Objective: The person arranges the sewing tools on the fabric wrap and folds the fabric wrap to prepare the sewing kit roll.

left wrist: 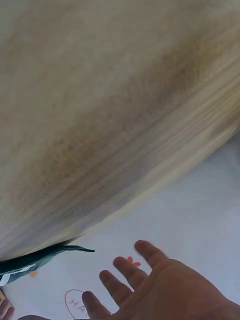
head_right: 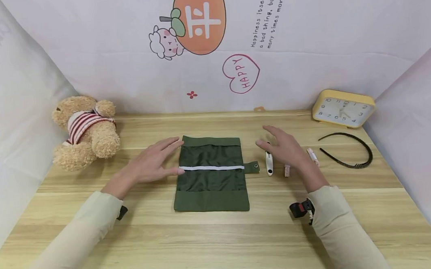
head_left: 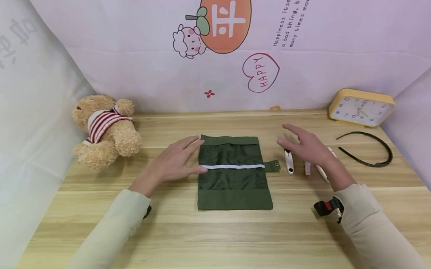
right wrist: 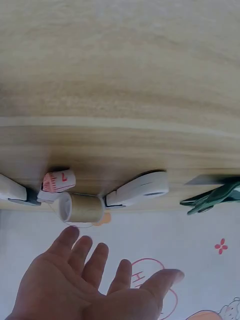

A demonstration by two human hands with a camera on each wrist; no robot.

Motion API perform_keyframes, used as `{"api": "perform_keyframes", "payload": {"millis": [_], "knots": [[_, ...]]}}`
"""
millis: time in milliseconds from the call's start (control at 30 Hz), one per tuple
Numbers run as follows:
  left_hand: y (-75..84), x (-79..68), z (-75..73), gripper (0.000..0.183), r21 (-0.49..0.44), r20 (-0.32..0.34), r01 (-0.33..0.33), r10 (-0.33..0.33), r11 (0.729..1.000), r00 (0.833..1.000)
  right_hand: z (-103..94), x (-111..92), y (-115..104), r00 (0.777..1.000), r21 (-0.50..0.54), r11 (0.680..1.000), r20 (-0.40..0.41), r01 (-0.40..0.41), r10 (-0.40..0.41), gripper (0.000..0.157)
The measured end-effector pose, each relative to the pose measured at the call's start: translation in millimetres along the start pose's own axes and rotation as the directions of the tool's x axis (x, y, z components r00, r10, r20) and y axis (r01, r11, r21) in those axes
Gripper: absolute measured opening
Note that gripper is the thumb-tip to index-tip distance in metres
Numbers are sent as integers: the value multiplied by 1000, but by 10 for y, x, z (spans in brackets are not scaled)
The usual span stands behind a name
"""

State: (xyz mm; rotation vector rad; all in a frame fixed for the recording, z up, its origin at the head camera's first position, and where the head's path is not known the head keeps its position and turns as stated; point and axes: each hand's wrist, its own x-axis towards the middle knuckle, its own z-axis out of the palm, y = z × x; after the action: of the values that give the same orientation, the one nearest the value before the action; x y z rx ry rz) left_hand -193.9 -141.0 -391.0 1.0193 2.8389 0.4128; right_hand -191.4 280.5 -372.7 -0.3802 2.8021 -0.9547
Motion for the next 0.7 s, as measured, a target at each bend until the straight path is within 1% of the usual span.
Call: {"api": "perform_keyframes", "payload": {"millis": [133, 200, 300, 400, 533, 700], "knots": [[1, 3, -5, 97, -97, -5, -19, 18, 995, 1000, -29, -27, 39, 1000, 37, 999, 0, -9, 9, 76], [11, -1, -7, 98, -147, -4, -12, 11, 989, 1000, -36, -30, 66, 1000, 40, 999, -3, -11, 11, 76], [20, 5, 1, 99, -227, -1, -11, 11, 974, 1000, -43, -20, 104, 1000, 42, 999, -3, -12, 13, 76], [24, 16, 13, 98, -286, 17, -7, 12, 958, 1000, -44, -10, 145, 1000, 51, 999, 1, -17, 17, 75], [20, 33, 22, 93, -318, 40, 7, 7, 948, 999, -41, 6, 189, 999, 61, 998, 11, -33, 32, 74], [0, 55, 46, 82, -358, 45, 19, -3, 934, 999, -38, 24, 219, 998, 81, 995, 25, -58, 56, 70]]}}
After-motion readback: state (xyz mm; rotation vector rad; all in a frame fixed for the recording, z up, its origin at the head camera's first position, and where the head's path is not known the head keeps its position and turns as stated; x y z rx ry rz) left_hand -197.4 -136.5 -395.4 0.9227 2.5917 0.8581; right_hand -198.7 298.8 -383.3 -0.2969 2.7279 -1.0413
